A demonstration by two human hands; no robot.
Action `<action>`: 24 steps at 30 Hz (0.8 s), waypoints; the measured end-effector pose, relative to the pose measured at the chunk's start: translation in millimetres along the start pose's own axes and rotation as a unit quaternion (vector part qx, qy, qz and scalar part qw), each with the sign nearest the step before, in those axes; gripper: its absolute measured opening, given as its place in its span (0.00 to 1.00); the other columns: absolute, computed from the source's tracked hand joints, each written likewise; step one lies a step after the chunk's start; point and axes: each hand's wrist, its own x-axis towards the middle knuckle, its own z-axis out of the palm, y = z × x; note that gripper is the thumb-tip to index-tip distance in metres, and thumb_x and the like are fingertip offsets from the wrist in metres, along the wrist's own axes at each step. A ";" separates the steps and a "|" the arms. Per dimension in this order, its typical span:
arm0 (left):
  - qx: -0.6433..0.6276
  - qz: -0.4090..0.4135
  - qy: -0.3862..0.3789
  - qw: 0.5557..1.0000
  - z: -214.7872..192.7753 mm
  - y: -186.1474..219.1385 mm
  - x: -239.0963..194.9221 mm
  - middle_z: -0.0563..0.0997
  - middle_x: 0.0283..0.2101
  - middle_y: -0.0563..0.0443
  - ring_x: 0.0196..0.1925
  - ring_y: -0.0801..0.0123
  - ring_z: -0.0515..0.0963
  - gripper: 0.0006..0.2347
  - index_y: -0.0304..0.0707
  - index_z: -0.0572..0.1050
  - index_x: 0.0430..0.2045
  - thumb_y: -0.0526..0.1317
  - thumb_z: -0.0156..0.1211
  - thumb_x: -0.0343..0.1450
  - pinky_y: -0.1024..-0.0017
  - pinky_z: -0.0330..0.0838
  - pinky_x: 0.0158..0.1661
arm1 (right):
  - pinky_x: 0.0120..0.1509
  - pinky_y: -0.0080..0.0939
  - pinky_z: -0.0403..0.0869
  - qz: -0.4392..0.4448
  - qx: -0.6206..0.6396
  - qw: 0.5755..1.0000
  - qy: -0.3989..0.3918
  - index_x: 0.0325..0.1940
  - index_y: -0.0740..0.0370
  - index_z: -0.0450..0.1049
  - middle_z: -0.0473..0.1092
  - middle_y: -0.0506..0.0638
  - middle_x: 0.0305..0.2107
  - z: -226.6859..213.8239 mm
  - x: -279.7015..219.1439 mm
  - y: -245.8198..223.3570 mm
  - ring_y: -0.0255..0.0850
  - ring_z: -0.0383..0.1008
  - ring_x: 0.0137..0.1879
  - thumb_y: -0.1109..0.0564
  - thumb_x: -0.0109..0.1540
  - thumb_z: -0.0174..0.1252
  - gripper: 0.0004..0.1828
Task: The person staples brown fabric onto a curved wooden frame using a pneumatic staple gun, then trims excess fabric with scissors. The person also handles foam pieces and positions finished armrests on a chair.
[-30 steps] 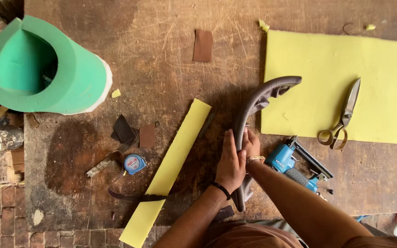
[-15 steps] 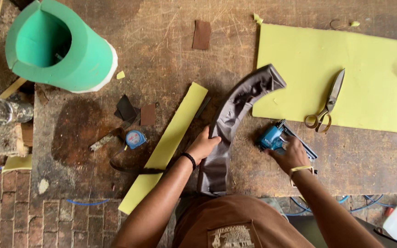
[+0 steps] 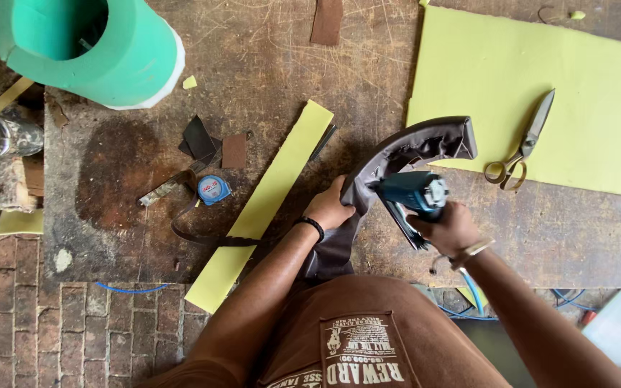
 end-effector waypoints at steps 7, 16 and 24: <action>0.014 0.003 0.020 1.000 -3.8 -6.0 -0.7 0.82 0.48 0.33 0.51 0.41 0.81 0.33 0.45 0.62 0.63 0.46 0.69 0.63 0.54 0.75 0.51 | 0.32 0.47 0.79 -0.021 -0.101 0.994 -0.032 0.38 0.62 0.80 0.79 0.56 0.26 6.1 17.2 -23.0 0.43 0.78 0.28 0.37 0.61 0.62 0.24; 0.060 -0.007 0.004 0.998 -4.5 2.4 -6.5 0.84 0.43 0.34 0.47 0.44 0.83 0.31 0.39 0.63 0.60 0.47 0.70 0.65 0.55 0.77 0.48 | 0.30 0.46 0.79 -0.062 -0.146 0.987 0.004 0.34 0.63 0.80 0.78 0.56 0.23 23.3 12.8 -18.1 0.44 0.78 0.24 0.37 0.61 0.63 0.25; 0.092 -0.018 0.006 0.996 -10.4 7.0 -8.2 0.83 0.43 0.32 0.47 0.43 0.83 0.31 0.36 0.62 0.58 0.47 0.72 0.64 0.53 0.77 0.47 | 0.32 0.44 0.79 -0.062 -0.086 0.994 0.016 0.35 0.65 0.80 0.78 0.55 0.24 23.4 7.6 -17.1 0.43 0.79 0.26 0.38 0.61 0.65 0.25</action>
